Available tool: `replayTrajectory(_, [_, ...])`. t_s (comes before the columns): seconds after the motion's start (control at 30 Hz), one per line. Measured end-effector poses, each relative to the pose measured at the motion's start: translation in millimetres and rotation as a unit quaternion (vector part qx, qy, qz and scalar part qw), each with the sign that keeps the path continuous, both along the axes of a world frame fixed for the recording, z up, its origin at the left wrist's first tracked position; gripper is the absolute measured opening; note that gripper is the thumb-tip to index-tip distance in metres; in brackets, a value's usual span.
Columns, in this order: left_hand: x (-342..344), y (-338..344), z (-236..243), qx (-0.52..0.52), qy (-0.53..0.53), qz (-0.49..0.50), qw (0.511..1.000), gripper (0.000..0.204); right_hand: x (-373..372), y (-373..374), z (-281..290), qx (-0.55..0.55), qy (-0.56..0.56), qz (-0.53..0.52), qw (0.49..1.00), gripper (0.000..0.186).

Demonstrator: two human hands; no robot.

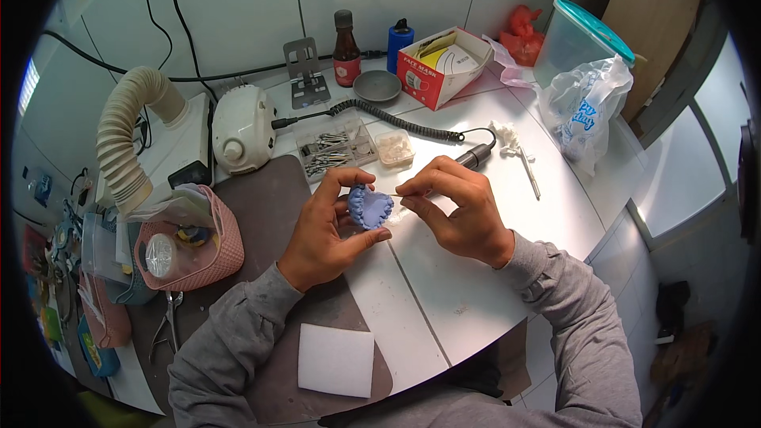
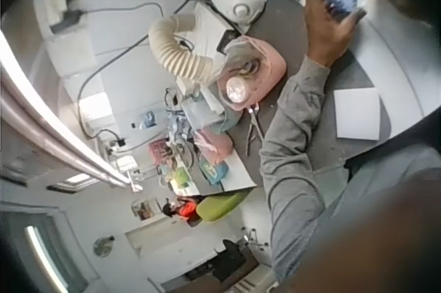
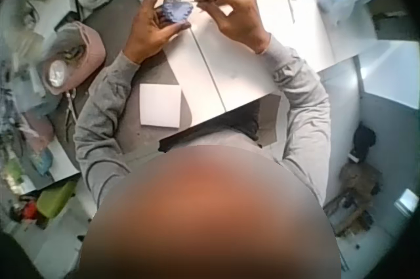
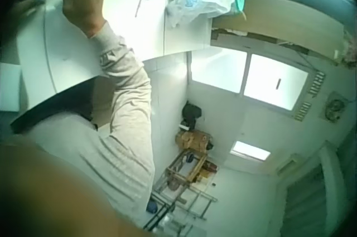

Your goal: The dental technician trims a plaster dental mold using a handpiece and then cleans/refines it with a small brush and a probe.

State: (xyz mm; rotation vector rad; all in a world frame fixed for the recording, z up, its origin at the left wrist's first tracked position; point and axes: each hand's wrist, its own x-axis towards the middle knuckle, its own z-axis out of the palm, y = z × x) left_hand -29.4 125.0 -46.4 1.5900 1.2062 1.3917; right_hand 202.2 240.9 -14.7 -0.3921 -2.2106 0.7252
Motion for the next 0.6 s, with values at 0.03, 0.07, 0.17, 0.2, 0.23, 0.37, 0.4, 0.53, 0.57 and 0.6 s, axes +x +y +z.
replayTrajectory(0.03, [0.6,0.3,1.5,-0.013,-0.008,-0.002,1.0,0.073,0.9,0.4,0.8,0.015,-0.008,-0.002,1.0,0.02])
replayTrajectory(0.07, [0.5,0.1,2.4,-0.016,-0.009,-0.001,1.0,0.073,0.7,0.1,1.2,0.031,-0.013,-0.003,0.999,0.018])
replayTrajectory(0.17, [1.6,-1.2,3.6,0.002,0.034,0.008,0.999,0.071,-3.6,-1.8,0.3,0.019,-0.015,0.018,1.0,0.015])
replayTrajectory(0.2, [2.1,-1.4,3.7,0.017,0.046,0.009,0.999,0.069,-4.1,-1.3,0.1,0.039,-0.016,0.029,0.999,0.016])
replayTrajectory(0.23, [2.7,-1.6,4.0,0.032,0.058,0.01,0.998,0.067,-3.7,-1.1,-0.4,0.037,-0.017,0.028,0.999,0.016])
replayTrajectory(0.37, [6.1,-1.2,6.9,0.057,0.071,0.0,0.996,0.063,-3.4,-1.5,-6.1,0.008,-0.017,0.038,0.999,0.017])
replayTrajectory(0.4, [6.0,-1.5,7.8,0.059,0.08,0.0,0.995,0.063,-3.2,-2.3,-7.0,0.001,-0.003,0.041,0.999,0.018])
replayTrajectory(0.53, [6.5,-0.6,8.1,0.078,0.092,0.0,0.993,0.068,-2.4,-5.0,-4.7,0.012,-0.009,0.048,0.999,0.02])
replayTrajectory(0.57, [6.6,-0.5,8.4,0.077,0.093,0.0,0.993,0.068,-2.2,-5.1,-4.7,0.016,-0.005,0.046,0.999,0.02])
replayTrajectory(0.6, [6.7,-0.6,8.9,0.082,0.092,-0.005,0.992,0.069,-2.2,-5.3,-4.7,0.02,-0.001,0.043,0.999,0.021])
